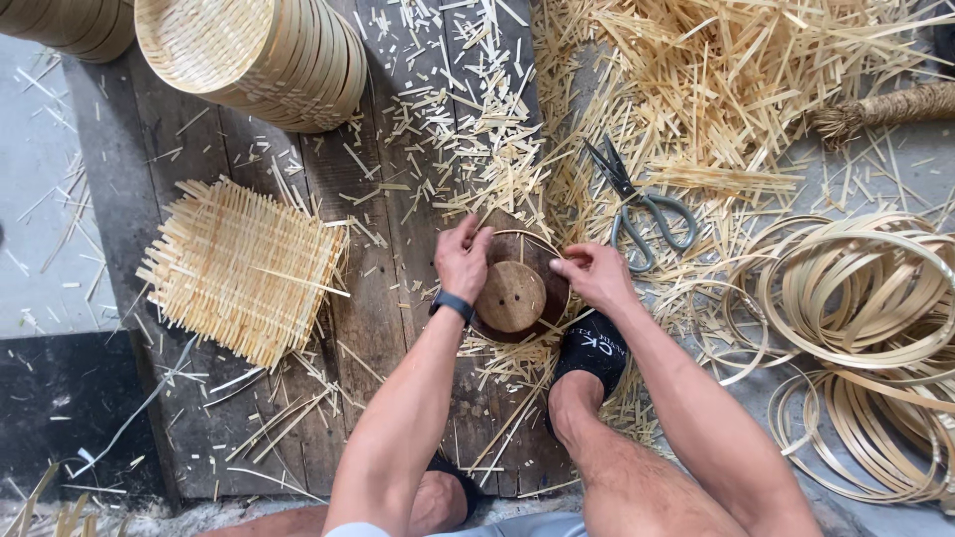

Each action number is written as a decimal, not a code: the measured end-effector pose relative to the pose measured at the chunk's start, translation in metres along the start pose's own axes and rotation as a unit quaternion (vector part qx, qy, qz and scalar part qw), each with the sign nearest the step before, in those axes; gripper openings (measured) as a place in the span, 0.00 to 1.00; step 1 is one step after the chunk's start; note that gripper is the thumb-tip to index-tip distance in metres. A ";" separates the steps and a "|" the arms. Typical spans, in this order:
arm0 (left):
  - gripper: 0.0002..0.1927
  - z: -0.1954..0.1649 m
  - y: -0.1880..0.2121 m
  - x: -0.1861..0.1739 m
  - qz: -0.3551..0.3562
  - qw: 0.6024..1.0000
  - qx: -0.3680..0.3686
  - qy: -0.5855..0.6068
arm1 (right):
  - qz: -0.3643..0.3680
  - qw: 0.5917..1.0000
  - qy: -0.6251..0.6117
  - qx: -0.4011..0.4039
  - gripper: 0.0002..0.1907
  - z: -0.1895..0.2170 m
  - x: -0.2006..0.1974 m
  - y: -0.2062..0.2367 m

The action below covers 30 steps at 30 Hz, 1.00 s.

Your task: The person sits on the floor weaving flat woven bamboo mats into round basket bottoms. They press a woven mat over a round wooden mold, tuck and secure bamboo strips around the rim, trim excess strips with scissors, and place finished round woven bases onto a stack of completed baskets.

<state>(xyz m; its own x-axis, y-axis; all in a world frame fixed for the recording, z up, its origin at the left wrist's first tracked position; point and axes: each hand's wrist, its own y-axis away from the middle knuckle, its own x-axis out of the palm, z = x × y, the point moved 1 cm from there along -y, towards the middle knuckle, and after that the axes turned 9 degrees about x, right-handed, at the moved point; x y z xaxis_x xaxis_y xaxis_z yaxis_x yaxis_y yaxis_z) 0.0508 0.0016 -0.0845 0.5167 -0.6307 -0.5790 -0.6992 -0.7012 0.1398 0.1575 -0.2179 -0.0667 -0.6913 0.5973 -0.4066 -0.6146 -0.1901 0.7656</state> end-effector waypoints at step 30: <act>0.10 0.048 0.121 0.002 -0.022 0.821 -0.390 0.416 | 0.074 0.963 -0.246 0.078 0.09 -0.056 0.053 0.019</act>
<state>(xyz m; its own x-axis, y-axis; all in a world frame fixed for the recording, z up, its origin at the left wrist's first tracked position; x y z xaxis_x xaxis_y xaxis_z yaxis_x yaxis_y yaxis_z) -0.0563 -0.0682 -0.1073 0.9191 -0.3793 0.1071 -0.3090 -0.5246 0.7933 0.0877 -0.2332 -0.1018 -0.4798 0.8768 -0.0309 -0.4316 -0.2052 0.8784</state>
